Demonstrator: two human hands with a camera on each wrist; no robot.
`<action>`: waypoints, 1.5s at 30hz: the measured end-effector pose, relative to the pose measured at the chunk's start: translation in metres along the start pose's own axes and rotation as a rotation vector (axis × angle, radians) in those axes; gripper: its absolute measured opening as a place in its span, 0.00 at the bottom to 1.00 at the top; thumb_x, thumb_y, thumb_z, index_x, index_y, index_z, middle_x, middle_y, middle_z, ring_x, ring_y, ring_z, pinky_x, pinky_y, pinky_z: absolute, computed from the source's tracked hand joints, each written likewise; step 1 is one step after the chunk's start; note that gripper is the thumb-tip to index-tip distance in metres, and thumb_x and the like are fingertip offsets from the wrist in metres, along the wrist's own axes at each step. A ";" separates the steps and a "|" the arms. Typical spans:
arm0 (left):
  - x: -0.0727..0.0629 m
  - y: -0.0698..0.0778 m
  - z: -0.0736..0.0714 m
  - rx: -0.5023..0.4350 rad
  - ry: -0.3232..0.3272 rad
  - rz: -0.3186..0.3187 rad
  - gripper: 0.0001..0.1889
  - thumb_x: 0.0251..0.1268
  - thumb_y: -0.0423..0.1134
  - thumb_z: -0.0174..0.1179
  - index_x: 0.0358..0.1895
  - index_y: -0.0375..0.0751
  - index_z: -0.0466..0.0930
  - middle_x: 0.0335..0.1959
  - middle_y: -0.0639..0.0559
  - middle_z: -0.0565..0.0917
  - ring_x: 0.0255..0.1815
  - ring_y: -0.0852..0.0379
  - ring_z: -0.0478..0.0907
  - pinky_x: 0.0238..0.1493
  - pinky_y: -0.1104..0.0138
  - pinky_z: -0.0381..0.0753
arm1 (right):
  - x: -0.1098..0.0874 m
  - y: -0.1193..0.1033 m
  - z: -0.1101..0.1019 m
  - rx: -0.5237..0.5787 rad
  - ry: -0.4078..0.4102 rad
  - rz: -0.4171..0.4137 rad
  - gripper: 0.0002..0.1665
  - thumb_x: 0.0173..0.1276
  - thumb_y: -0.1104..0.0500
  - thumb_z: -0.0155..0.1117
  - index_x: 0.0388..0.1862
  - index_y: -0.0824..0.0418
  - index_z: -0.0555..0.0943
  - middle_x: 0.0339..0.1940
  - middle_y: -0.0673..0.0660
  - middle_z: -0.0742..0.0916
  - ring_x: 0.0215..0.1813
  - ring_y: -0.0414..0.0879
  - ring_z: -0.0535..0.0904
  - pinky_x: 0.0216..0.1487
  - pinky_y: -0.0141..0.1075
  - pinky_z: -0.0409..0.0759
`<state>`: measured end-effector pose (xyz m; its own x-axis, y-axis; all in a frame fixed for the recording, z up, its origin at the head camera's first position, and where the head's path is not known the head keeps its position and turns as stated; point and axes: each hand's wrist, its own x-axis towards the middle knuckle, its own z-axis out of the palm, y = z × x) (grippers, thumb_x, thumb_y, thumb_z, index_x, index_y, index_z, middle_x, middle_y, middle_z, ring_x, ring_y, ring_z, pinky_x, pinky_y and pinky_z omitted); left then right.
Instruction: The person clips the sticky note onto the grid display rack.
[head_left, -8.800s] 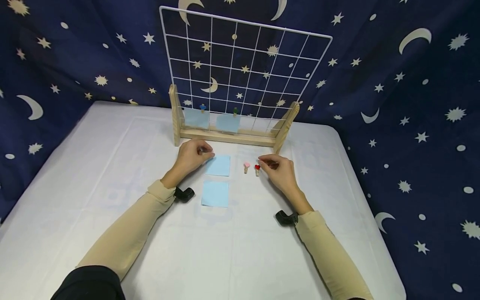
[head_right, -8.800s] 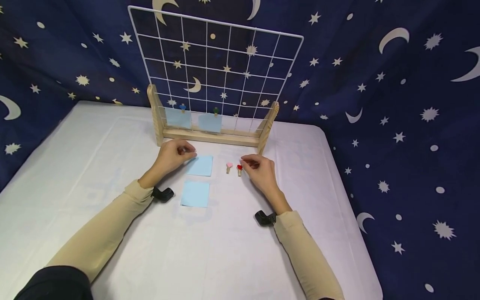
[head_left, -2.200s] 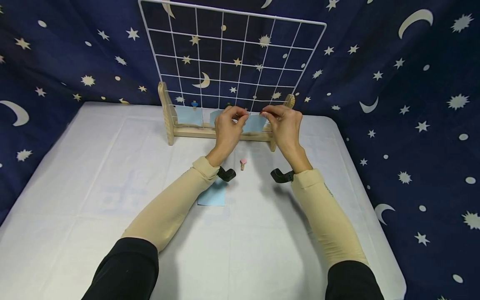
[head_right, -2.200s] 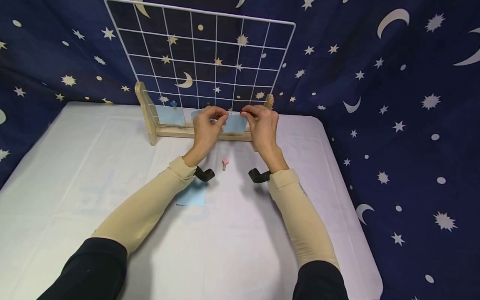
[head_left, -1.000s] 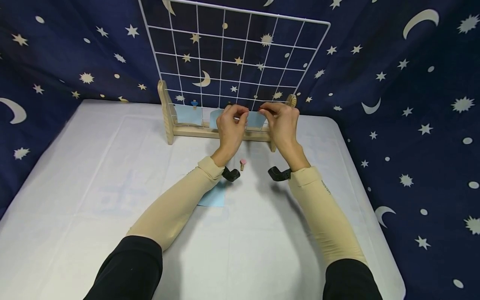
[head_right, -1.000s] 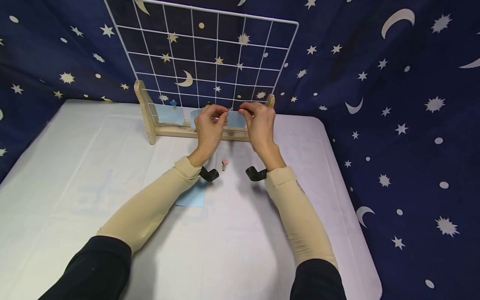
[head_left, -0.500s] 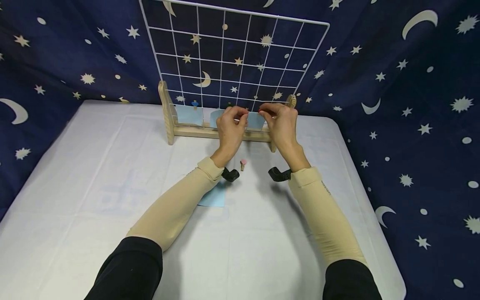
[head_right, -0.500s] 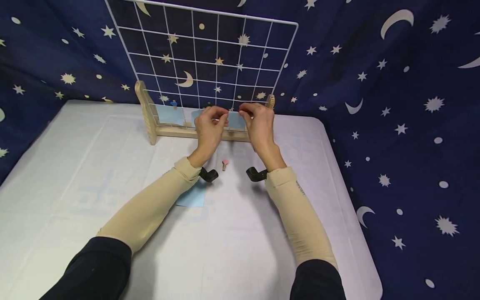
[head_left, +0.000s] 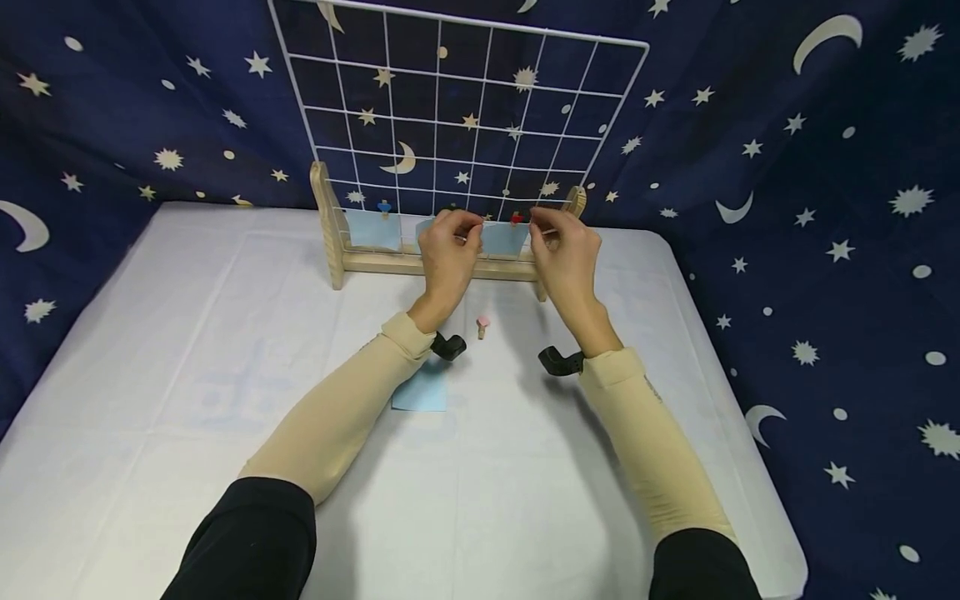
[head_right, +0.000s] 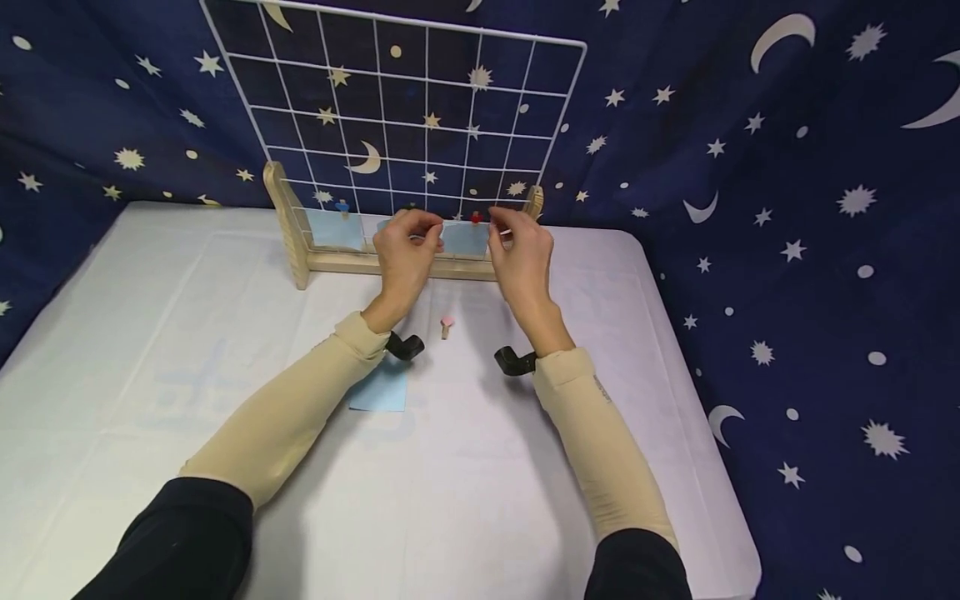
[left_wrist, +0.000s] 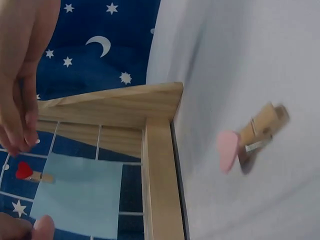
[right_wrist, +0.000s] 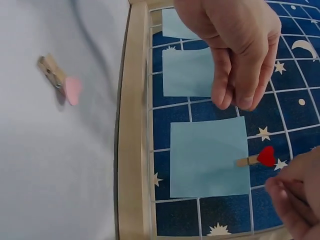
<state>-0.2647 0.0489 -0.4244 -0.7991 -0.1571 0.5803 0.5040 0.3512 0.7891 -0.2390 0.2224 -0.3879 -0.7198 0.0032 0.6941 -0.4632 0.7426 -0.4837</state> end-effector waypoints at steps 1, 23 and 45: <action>0.000 -0.001 -0.002 -0.007 0.009 0.006 0.02 0.68 0.28 0.68 0.37 0.34 0.90 0.35 0.44 0.86 0.32 0.52 0.88 0.34 0.68 0.86 | -0.003 -0.001 0.000 0.014 0.020 0.001 0.10 0.73 0.68 0.68 0.50 0.69 0.90 0.42 0.64 0.92 0.41 0.56 0.90 0.43 0.46 0.89; -0.011 -0.028 -0.053 -0.047 -0.160 -0.055 0.13 0.71 0.37 0.69 0.27 0.33 0.88 0.19 0.44 0.85 0.15 0.58 0.79 0.20 0.74 0.75 | -0.067 -0.006 0.015 0.071 -0.256 0.090 0.07 0.71 0.64 0.72 0.46 0.64 0.92 0.38 0.59 0.93 0.39 0.51 0.91 0.43 0.43 0.89; -0.038 -0.032 -0.103 0.242 -0.505 -0.053 0.08 0.71 0.37 0.68 0.34 0.39 0.92 0.30 0.47 0.90 0.24 0.54 0.79 0.31 0.65 0.73 | -0.098 0.009 0.022 0.133 -0.331 0.168 0.15 0.71 0.58 0.74 0.54 0.64 0.89 0.38 0.57 0.94 0.39 0.50 0.92 0.42 0.41 0.89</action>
<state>-0.2167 -0.0510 -0.4509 -0.9090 0.2602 0.3255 0.4168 0.5663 0.7110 -0.1836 0.2140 -0.4716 -0.9092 -0.1150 0.4002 -0.3719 0.6566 -0.6562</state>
